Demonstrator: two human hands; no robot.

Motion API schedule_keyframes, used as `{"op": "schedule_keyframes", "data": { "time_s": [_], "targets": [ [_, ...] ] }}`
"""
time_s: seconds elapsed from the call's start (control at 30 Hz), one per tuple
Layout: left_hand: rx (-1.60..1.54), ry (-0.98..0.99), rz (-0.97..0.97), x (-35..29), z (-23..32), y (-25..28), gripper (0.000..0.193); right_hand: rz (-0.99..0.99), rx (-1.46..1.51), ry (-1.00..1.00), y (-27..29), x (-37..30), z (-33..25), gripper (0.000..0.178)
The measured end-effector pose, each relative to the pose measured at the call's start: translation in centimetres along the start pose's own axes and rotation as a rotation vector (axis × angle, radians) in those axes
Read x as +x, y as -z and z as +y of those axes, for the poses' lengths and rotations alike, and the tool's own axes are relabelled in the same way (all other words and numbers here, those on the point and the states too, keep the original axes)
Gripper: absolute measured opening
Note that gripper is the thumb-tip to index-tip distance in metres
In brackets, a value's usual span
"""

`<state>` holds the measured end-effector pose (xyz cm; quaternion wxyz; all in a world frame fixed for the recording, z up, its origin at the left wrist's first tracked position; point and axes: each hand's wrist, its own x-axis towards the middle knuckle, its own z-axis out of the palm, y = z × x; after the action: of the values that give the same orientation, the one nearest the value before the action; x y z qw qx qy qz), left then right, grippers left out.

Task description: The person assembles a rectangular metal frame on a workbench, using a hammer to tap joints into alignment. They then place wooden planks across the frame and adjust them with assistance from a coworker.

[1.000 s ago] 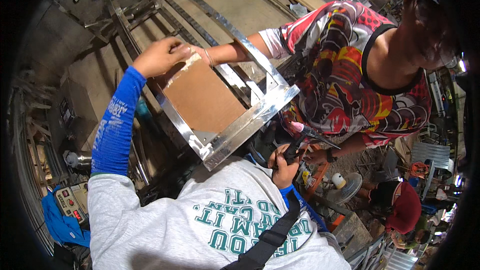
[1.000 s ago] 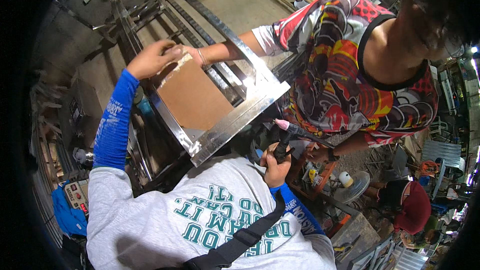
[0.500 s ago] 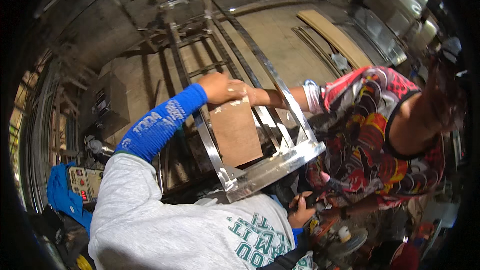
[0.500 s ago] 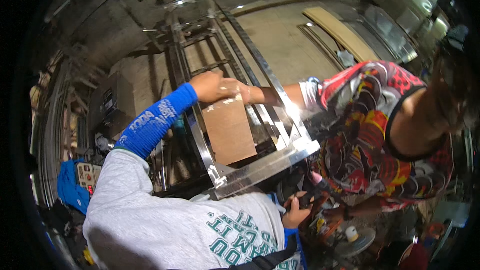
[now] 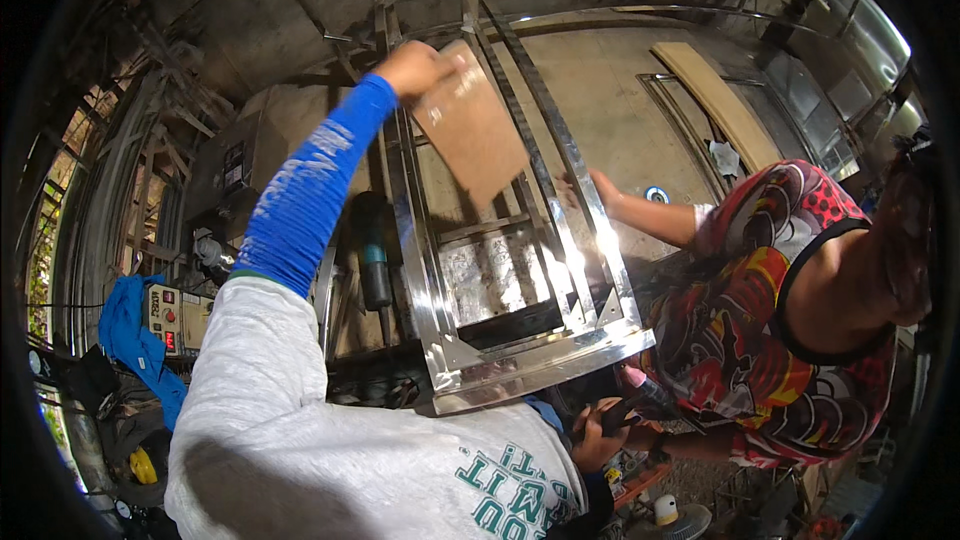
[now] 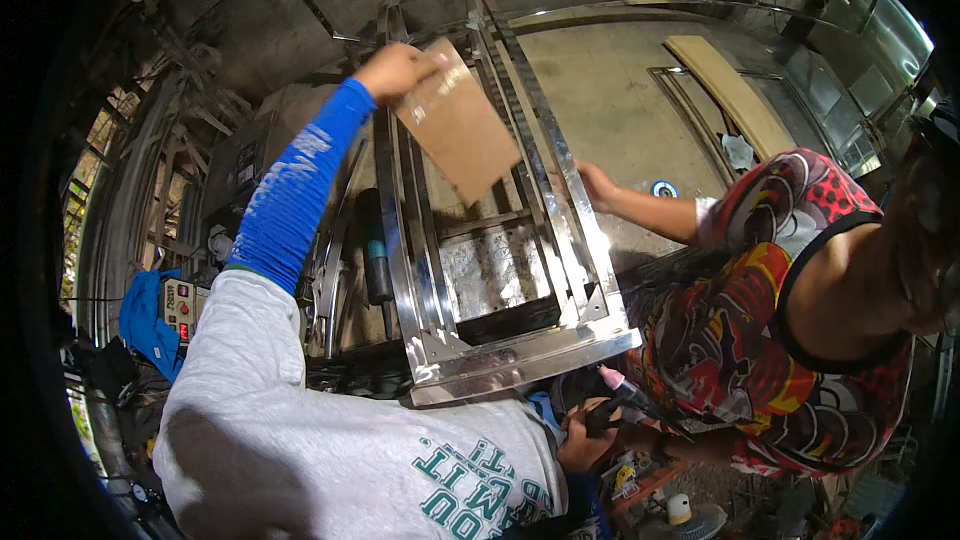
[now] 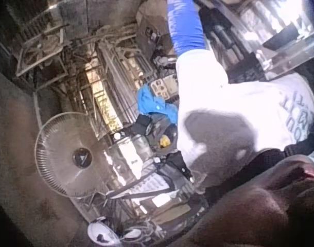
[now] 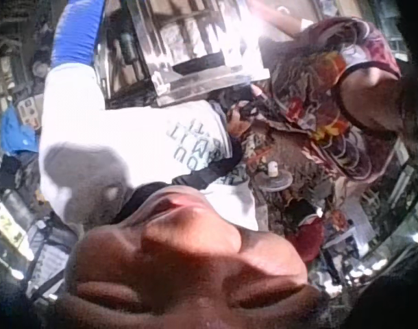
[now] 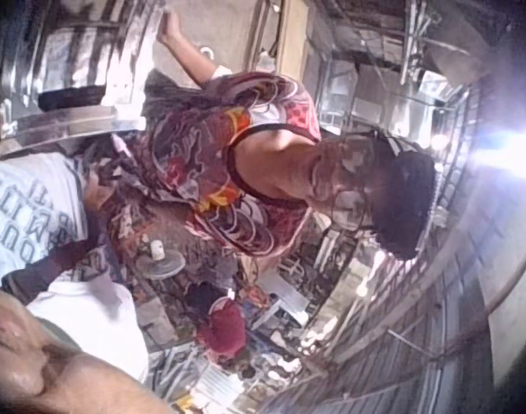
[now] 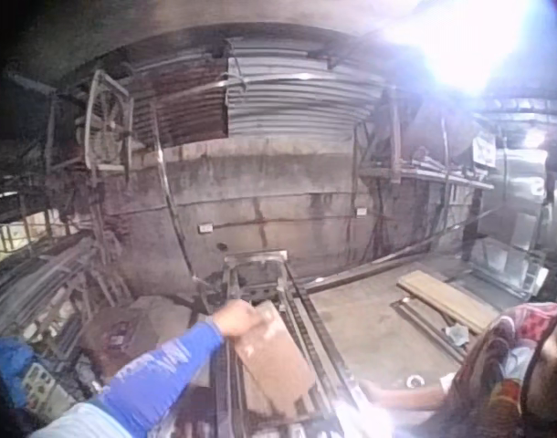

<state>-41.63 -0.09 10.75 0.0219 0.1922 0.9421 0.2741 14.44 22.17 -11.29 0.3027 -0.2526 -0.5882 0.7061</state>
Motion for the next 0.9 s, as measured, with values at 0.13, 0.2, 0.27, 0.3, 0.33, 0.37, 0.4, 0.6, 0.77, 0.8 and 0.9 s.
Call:
{"op": "schedule_keyframes", "data": {
  "time_s": [0.13,0.2,0.27,0.3,0.33,0.37,0.4,0.6,0.77,0.8,0.9],
  "targets": [
    [-0.767,0.124,0.249,0.6,-3.9,5.4,0.046,-0.088,0.295,-0.111,1.8,2.5,0.7,0.033],
    [-1.012,0.198,0.329,-0.2,-3.3,6.6,0.039,-0.144,0.375,-0.12,0.9,3.5,-1.5,0.048],
    [-1.252,0.213,0.414,-0.7,-1.9,4.7,0.035,-0.575,0.816,-0.164,2.3,7.0,-2.8,0.059],
    [-1.368,0.221,0.465,-1.2,-0.9,3.6,0.034,-0.288,0.746,-0.337,2.1,6.6,-3.6,0.059],
    [-1.443,0.205,0.419,-1.6,0.6,2.4,0.028,-0.338,0.685,-0.299,2.1,7.6,-3.8,0.059],
    [-1.472,0.194,0.386,-0.9,1.4,0.7,0.027,-0.388,0.627,-0.263,2.0,8.8,-3.9,0.06],
    [-1.499,0.182,0.355,0.0,2.3,-1.3,0.027,-0.347,0.573,-0.259,2.2,9.6,-3.4,0.055],
    [-1.435,0.3,0.18,7.2,13.4,-15.3,0.026,-0.24,0.082,0.072,2.0,10.8,-4.9,0.028],
    [-1.498,0.503,0.279,12.5,19.3,-24.8,0.038,-0.2,0.201,-0.135,8.3,10.8,-1.7,0.023],
    [-1.457,0.551,0.263,12.7,21.2,-26.0,0.041,-0.145,0.212,-0.114,8.5,10.5,-1.3,0.022],
    [-1.029,0.616,0.428,17.7,19.2,-31.1,0.038,-0.022,0.146,-0.038,5.8,9.9,-2.7,0.028]
  ]
}}
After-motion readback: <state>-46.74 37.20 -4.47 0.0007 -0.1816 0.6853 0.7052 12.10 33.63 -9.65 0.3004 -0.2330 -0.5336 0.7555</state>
